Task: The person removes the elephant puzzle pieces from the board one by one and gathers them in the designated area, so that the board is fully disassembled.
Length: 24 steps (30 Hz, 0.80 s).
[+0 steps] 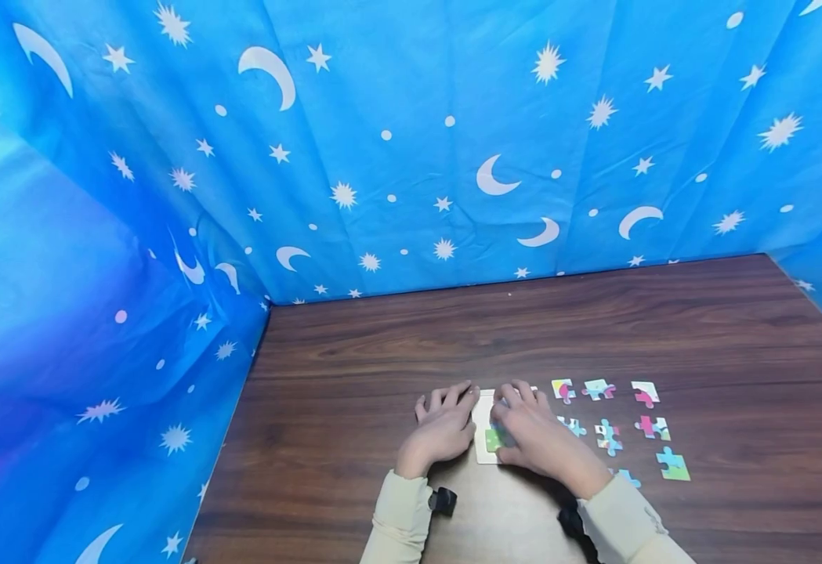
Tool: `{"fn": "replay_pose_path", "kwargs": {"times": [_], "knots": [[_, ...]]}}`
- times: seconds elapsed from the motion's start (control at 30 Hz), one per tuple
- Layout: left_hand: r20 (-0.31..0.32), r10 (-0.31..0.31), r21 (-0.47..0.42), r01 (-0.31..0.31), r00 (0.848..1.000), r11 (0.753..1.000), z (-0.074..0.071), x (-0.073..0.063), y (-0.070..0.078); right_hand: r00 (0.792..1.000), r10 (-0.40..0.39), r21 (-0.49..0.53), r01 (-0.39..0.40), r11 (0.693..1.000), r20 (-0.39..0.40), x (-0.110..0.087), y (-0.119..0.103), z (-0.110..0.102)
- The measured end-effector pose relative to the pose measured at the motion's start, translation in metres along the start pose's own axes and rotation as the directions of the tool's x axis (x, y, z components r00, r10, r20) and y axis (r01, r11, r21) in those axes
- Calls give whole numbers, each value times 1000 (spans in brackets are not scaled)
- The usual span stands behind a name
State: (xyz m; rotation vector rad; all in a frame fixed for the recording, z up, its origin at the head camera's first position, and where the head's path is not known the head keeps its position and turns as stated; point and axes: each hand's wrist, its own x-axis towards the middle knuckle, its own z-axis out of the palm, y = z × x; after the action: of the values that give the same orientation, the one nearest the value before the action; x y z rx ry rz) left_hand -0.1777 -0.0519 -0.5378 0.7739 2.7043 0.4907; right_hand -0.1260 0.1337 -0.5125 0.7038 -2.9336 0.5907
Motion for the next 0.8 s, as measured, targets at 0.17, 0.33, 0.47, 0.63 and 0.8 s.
{"fn": "replay_pose_path", "kwargs": {"times": [0.17, 0.33, 0.47, 0.63, 0.8], "knots": [[10, -8, 7, 8, 1000, 1000, 0, -1, -2, 1000, 16, 11, -16, 1000, -26, -8, -1, -9], [36, -2, 0, 2, 999, 1000, -3, -3, -1, 997, 23, 21, -22, 1000, -75, -21, 2, -20], [52, 3, -8, -2, 999, 1000, -3, -3, -2, 994, 38, 15, -37, 999, -104, -34, 6, -31], [70, -2, 1, 2, 998, 1000, -4, -5, 1, 991, 61, 8, -60, 998, -119, -51, 15, -37], [73, 2, 5, -3, 997, 1000, -2, -5, 5, 989, 77, -20, -80, 997, -128, -70, 25, -39]]}}
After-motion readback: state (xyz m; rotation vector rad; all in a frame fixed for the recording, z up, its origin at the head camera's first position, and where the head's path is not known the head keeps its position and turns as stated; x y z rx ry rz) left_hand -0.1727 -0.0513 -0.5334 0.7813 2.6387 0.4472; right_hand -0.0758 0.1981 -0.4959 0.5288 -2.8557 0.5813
